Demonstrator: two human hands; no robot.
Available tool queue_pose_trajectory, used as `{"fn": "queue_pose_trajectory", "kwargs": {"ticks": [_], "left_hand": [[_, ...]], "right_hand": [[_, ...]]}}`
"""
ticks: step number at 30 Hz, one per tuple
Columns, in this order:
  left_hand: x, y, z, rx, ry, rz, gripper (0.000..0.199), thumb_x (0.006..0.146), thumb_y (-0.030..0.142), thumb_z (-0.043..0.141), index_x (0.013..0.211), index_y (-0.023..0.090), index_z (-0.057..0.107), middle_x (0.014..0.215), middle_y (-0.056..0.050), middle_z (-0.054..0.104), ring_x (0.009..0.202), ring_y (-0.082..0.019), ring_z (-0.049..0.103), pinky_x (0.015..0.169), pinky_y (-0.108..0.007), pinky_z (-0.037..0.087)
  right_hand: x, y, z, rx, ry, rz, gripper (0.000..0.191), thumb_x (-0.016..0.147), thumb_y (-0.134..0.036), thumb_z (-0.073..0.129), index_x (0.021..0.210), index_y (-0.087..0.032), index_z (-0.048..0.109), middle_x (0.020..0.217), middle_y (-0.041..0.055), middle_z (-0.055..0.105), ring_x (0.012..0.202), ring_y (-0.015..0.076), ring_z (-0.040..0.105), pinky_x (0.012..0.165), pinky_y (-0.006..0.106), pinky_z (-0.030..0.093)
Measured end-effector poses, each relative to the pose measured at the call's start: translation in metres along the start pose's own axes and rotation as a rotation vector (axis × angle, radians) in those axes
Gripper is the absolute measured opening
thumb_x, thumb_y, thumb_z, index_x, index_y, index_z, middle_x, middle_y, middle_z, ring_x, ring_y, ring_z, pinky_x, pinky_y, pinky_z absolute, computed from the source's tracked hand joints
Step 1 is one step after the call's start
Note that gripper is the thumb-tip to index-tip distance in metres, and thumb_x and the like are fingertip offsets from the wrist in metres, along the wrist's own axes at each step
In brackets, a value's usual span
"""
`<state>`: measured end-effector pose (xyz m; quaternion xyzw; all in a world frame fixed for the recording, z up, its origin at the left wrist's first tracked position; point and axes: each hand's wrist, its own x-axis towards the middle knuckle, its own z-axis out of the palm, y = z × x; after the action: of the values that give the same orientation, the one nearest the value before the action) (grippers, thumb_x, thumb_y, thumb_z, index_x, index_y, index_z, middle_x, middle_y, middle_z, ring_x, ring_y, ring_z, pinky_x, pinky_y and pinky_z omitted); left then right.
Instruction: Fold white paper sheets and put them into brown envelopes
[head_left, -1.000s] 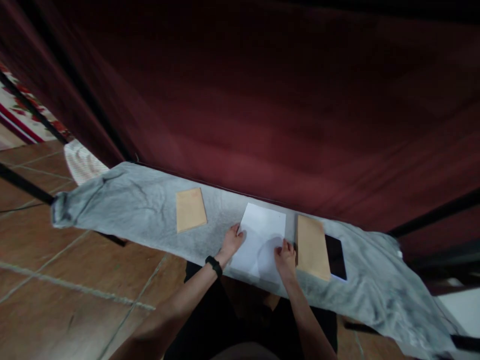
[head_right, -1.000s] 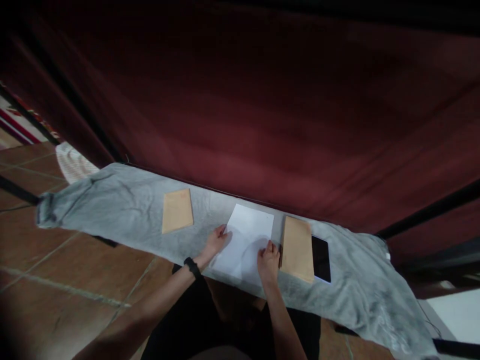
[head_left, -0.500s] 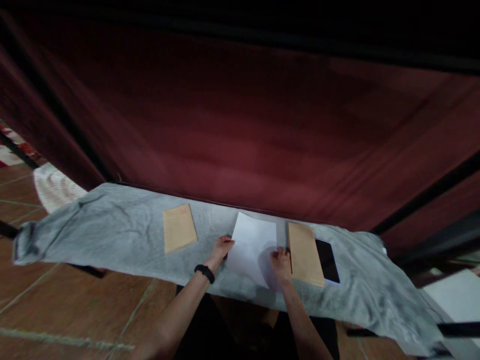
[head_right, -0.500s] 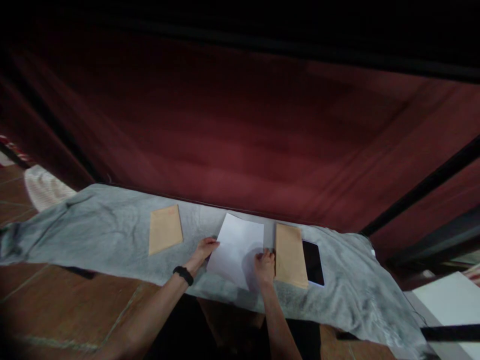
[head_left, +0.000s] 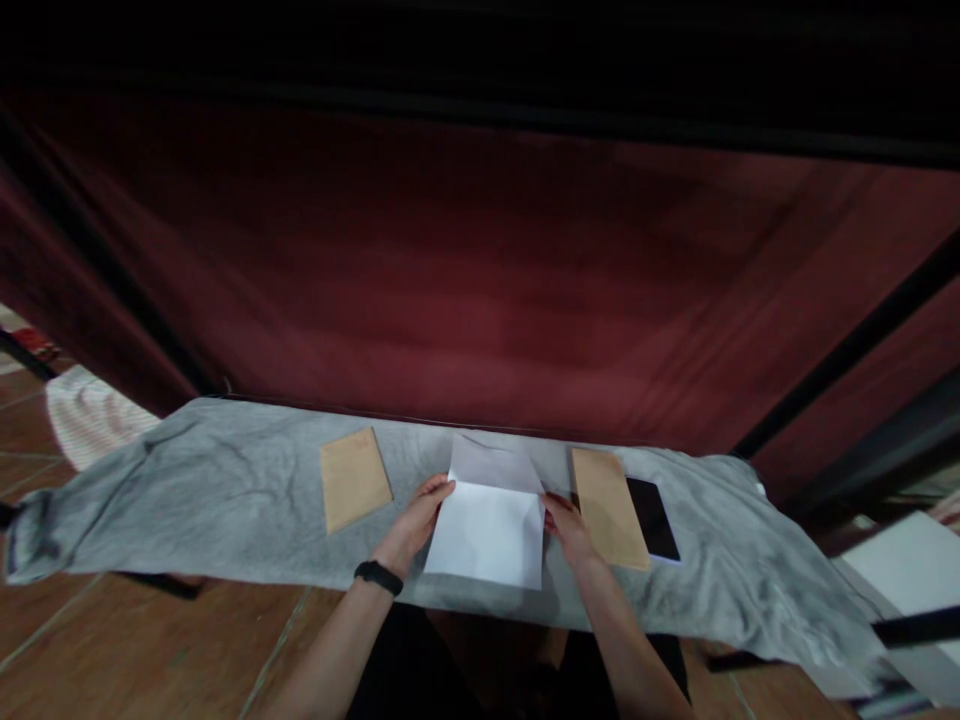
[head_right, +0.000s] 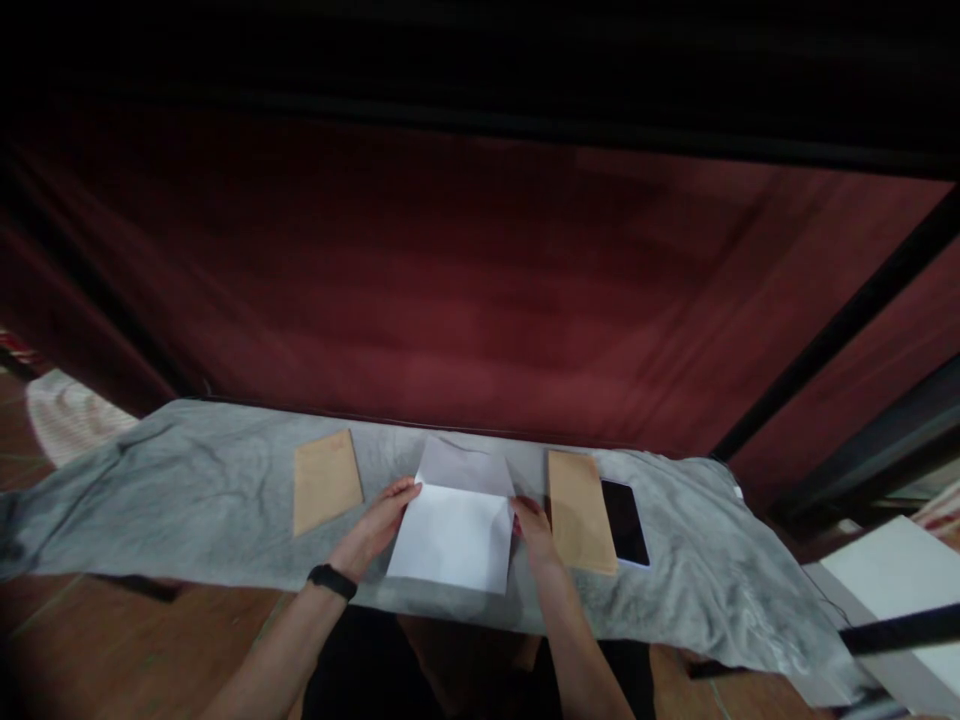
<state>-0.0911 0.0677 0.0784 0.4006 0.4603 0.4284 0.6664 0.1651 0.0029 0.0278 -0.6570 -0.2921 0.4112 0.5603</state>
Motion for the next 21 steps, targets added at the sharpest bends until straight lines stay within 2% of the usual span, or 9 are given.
{"fn": "queue_pose_trajectory", "kwargs": {"ticks": [3, 6, 9, 12, 14, 16, 19, 21], "left_hand": [[0.001, 0.020, -0.002, 0.147, -0.039, 0.075, 0.033, 0.064, 0.047, 0.078, 0.073, 0.020, 0.063, 0.064, 0.003, 0.062, 0.058, -0.012, 0.056, 0.057, -0.023, 0.042], [0.004, 0.043, -0.001, 0.317, -0.008, 0.177, 0.036, 0.066, 0.054, 0.073, 0.073, 0.020, 0.064, 0.065, 0.002, 0.062, 0.063, -0.014, 0.056, 0.062, -0.024, 0.042], [0.009, 0.065, 0.004, 0.331, 0.016, 0.272, 0.039, 0.065, 0.056, 0.072, 0.076, 0.019, 0.066, 0.072, -0.001, 0.066, 0.070, -0.016, 0.058, 0.067, -0.026, 0.044], [0.012, 0.076, 0.007, 0.307, 0.064, 0.368, 0.038, 0.066, 0.052, 0.073, 0.080, 0.018, 0.066, 0.082, -0.002, 0.068, 0.073, -0.016, 0.059, 0.068, -0.025, 0.044], [0.012, 0.073, 0.006, 0.312, 0.081, 0.384, 0.036, 0.066, 0.050, 0.073, 0.082, 0.018, 0.066, 0.088, -0.002, 0.069, 0.073, -0.015, 0.058, 0.068, -0.025, 0.044], [0.009, 0.061, 0.002, 0.327, 0.069, 0.344, 0.037, 0.067, 0.051, 0.073, 0.084, 0.018, 0.066, 0.085, -0.001, 0.068, 0.069, -0.013, 0.056, 0.065, -0.024, 0.043], [0.000, 0.030, -0.006, 0.363, 0.026, 0.228, 0.040, 0.068, 0.053, 0.072, 0.086, 0.017, 0.068, 0.074, 0.000, 0.064, 0.067, -0.013, 0.054, 0.063, -0.024, 0.042], [-0.009, 0.007, -0.011, 0.366, 0.002, 0.154, 0.042, 0.067, 0.056, 0.072, 0.084, 0.018, 0.068, 0.076, 0.000, 0.065, 0.072, -0.014, 0.057, 0.066, -0.024, 0.044]], "right_hand": [[0.000, -0.020, 0.001, 0.072, -0.062, 0.002, 0.040, 0.061, -0.053, 0.070, 0.079, -0.018, 0.065, 0.070, 0.0055, 0.071, 0.068, 0.0225, 0.068, 0.060, 0.031, 0.051], [0.006, -0.047, 0.002, 0.114, -0.095, -0.050, 0.042, 0.059, -0.054, 0.073, 0.080, -0.018, 0.067, 0.075, 0.0057, 0.073, 0.072, 0.0222, 0.068, 0.063, 0.030, 0.051], [0.014, -0.078, 0.000, 0.130, -0.113, -0.130, 0.043, 0.062, -0.055, 0.073, 0.084, -0.019, 0.069, 0.083, 0.0047, 0.075, 0.080, 0.0218, 0.068, 0.070, 0.030, 0.051], [0.016, -0.100, -0.005, 0.113, -0.122, -0.198, 0.041, 0.066, -0.056, 0.071, 0.086, -0.021, 0.069, 0.085, 0.0027, 0.075, 0.085, 0.0213, 0.067, 0.075, 0.029, 0.051], [0.013, -0.105, -0.009, 0.085, -0.125, -0.220, 0.041, 0.068, -0.058, 0.069, 0.087, -0.022, 0.069, 0.084, 0.0021, 0.074, 0.083, 0.0215, 0.067, 0.075, 0.029, 0.051], [0.006, -0.099, -0.012, 0.044, -0.120, -0.227, 0.042, 0.069, -0.059, 0.067, 0.088, -0.021, 0.069, 0.083, 0.0024, 0.074, 0.081, 0.0223, 0.067, 0.073, 0.030, 0.052], [-0.006, -0.073, -0.016, -0.040, -0.082, -0.217, 0.043, 0.070, -0.060, 0.066, 0.084, -0.020, 0.069, 0.077, 0.0035, 0.073, 0.074, 0.0232, 0.067, 0.068, 0.031, 0.053], [-0.013, -0.050, -0.019, -0.109, -0.038, -0.215, 0.042, 0.071, -0.060, 0.064, 0.081, -0.019, 0.069, 0.072, 0.0034, 0.071, 0.070, 0.0227, 0.067, 0.065, 0.031, 0.053]]}}
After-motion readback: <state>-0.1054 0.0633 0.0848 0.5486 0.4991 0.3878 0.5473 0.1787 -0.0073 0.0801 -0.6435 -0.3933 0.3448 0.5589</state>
